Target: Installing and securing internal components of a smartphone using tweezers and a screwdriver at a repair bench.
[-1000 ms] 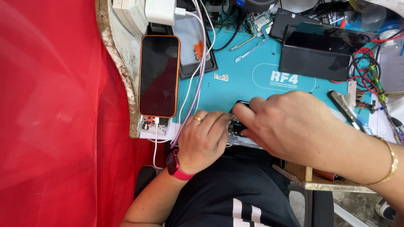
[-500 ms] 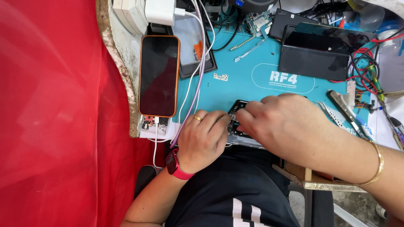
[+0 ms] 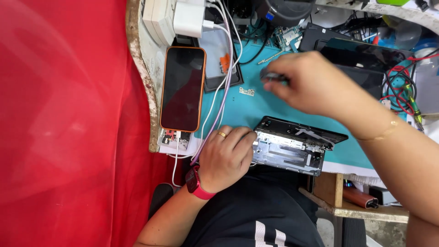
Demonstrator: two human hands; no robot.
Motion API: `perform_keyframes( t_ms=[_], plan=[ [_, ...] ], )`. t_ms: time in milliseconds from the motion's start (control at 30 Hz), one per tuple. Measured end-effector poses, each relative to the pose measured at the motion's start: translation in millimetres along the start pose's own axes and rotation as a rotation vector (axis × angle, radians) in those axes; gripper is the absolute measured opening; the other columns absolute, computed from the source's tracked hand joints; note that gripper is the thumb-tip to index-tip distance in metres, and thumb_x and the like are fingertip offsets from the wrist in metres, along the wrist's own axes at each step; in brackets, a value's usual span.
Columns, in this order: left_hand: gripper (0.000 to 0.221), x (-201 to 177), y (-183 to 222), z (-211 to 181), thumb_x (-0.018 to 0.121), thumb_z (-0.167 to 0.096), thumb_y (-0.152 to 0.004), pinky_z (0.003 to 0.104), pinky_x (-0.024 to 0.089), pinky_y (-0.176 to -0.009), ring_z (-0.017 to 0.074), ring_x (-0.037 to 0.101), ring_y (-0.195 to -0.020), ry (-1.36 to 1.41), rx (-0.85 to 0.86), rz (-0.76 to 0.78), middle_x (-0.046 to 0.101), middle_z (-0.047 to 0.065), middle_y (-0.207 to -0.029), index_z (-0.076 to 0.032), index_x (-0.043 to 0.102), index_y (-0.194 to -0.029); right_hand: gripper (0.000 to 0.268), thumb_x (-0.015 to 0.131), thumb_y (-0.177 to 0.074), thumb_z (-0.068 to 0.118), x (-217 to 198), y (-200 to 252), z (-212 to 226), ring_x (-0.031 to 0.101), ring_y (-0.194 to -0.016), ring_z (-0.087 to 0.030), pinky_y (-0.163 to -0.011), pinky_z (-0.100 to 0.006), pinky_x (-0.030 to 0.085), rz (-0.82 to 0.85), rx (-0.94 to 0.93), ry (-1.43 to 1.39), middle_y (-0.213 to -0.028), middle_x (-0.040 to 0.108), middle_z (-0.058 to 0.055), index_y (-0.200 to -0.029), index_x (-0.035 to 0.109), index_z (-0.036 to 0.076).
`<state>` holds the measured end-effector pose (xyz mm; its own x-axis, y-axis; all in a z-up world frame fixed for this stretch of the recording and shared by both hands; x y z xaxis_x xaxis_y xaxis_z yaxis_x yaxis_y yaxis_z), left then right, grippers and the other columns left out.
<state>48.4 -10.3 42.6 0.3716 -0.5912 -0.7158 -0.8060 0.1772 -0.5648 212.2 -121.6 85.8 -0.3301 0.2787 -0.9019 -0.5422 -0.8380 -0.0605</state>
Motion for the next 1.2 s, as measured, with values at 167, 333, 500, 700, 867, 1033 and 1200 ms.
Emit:
perform_keyframes(
  t_ms=[167, 333, 500, 700, 867, 1033, 1200],
  plan=[
    [0.021, 14, 12, 8, 0.061, -0.01, -0.09, 0.036, 0.05, -0.064, 0.0258, 0.064, -0.084, -0.019, 0.041, -0.095, 0.063, 0.004, -0.1, -0.014, 0.066, -0.11, 0.011, 0.076, -0.085, 0.01, 37, -18, -11, 0.071, -0.074, -0.039, -0.064, -0.047, 0.057, 0.062, 0.171, 0.05, -0.082, 0.069, -0.013, -0.094, 0.074, 0.006],
    [0.021, 14, 12, 8, 0.061, -0.009, -0.09, 0.036, 0.05, -0.064, 0.0264, 0.063, -0.083, 0.0, 0.04, -0.09, 0.063, 0.005, -0.099, -0.013, 0.067, -0.11, 0.005, 0.076, -0.087, 0.012, 50, -22, -21, 0.072, -0.072, -0.033, -0.062, -0.042, 0.058, 0.157, 0.236, 0.1, -0.078, 0.067, -0.009, -0.088, 0.073, 0.007],
    [0.021, 12, 10, 8, 0.061, -0.007, -0.089, 0.036, 0.049, -0.063, 0.0272, 0.063, -0.083, -0.003, 0.047, -0.09, 0.063, 0.005, -0.099, -0.013, 0.067, -0.109, 0.013, 0.065, -0.092, 0.009, 35, -13, -14, 0.069, -0.085, -0.051, -0.075, -0.056, 0.057, 0.247, 0.219, -0.019, -0.089, 0.07, -0.024, -0.101, 0.068, -0.001],
    [0.014, -9, -5, -3, 0.059, 0.002, -0.092, 0.04, 0.049, -0.073, 0.029, 0.06, -0.082, 0.217, -0.027, -0.076, 0.071, 0.008, -0.1, -0.003, 0.069, -0.101, 0.012, 0.07, -0.098, 0.02, -42, 56, -3, 0.058, -0.069, -0.017, -0.067, -0.033, 0.046, -0.055, 0.34, -0.142, -0.081, 0.065, -0.001, -0.103, 0.063, 0.012],
    [0.015, -11, -22, -40, 0.057, -0.013, -0.1, 0.039, 0.05, -0.079, 0.027, 0.069, -0.086, 0.571, -0.164, -0.062, 0.071, 0.011, -0.094, -0.001, 0.066, -0.097, 0.033, 0.071, -0.09, 0.007, -22, 148, 28, 0.065, -0.077, -0.009, -0.073, -0.023, 0.052, -0.32, 0.46, -0.456, -0.094, 0.075, -0.002, -0.123, 0.071, 0.005],
    [0.023, 22, -33, -65, 0.056, -0.024, -0.103, 0.037, 0.051, -0.081, 0.0257, 0.066, -0.088, 0.78, -0.263, 0.149, 0.069, 0.008, -0.095, -0.004, 0.065, -0.1, 0.012, 0.079, -0.084, 0.009, 39, 200, 28, 0.072, -0.074, -0.007, -0.068, -0.02, 0.056, -0.525, 0.837, -0.714, -0.086, 0.083, -0.006, -0.096, 0.078, 0.004],
    [0.014, 45, -35, -69, 0.052, -0.016, -0.102, 0.035, 0.048, -0.072, 0.0229, 0.061, -0.079, 0.73, -0.318, 0.23, 0.063, 0.005, -0.086, -0.007, 0.059, -0.095, 0.007, 0.075, -0.089, 0.007, 57, 216, 20, 0.052, -0.045, -0.011, -0.037, -0.024, 0.04, -0.606, 0.888, -0.941, -0.063, 0.069, -0.008, -0.093, 0.076, 0.002]
  ],
)
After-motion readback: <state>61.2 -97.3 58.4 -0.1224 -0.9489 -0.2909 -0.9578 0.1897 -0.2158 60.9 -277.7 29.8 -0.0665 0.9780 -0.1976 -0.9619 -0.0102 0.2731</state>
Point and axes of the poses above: each hand's wrist, its own y-axis away from the middle knuckle, its own x-axis out of the palm, z = x × y, the point moved 6 cm from there along -y, towards the middle knuckle
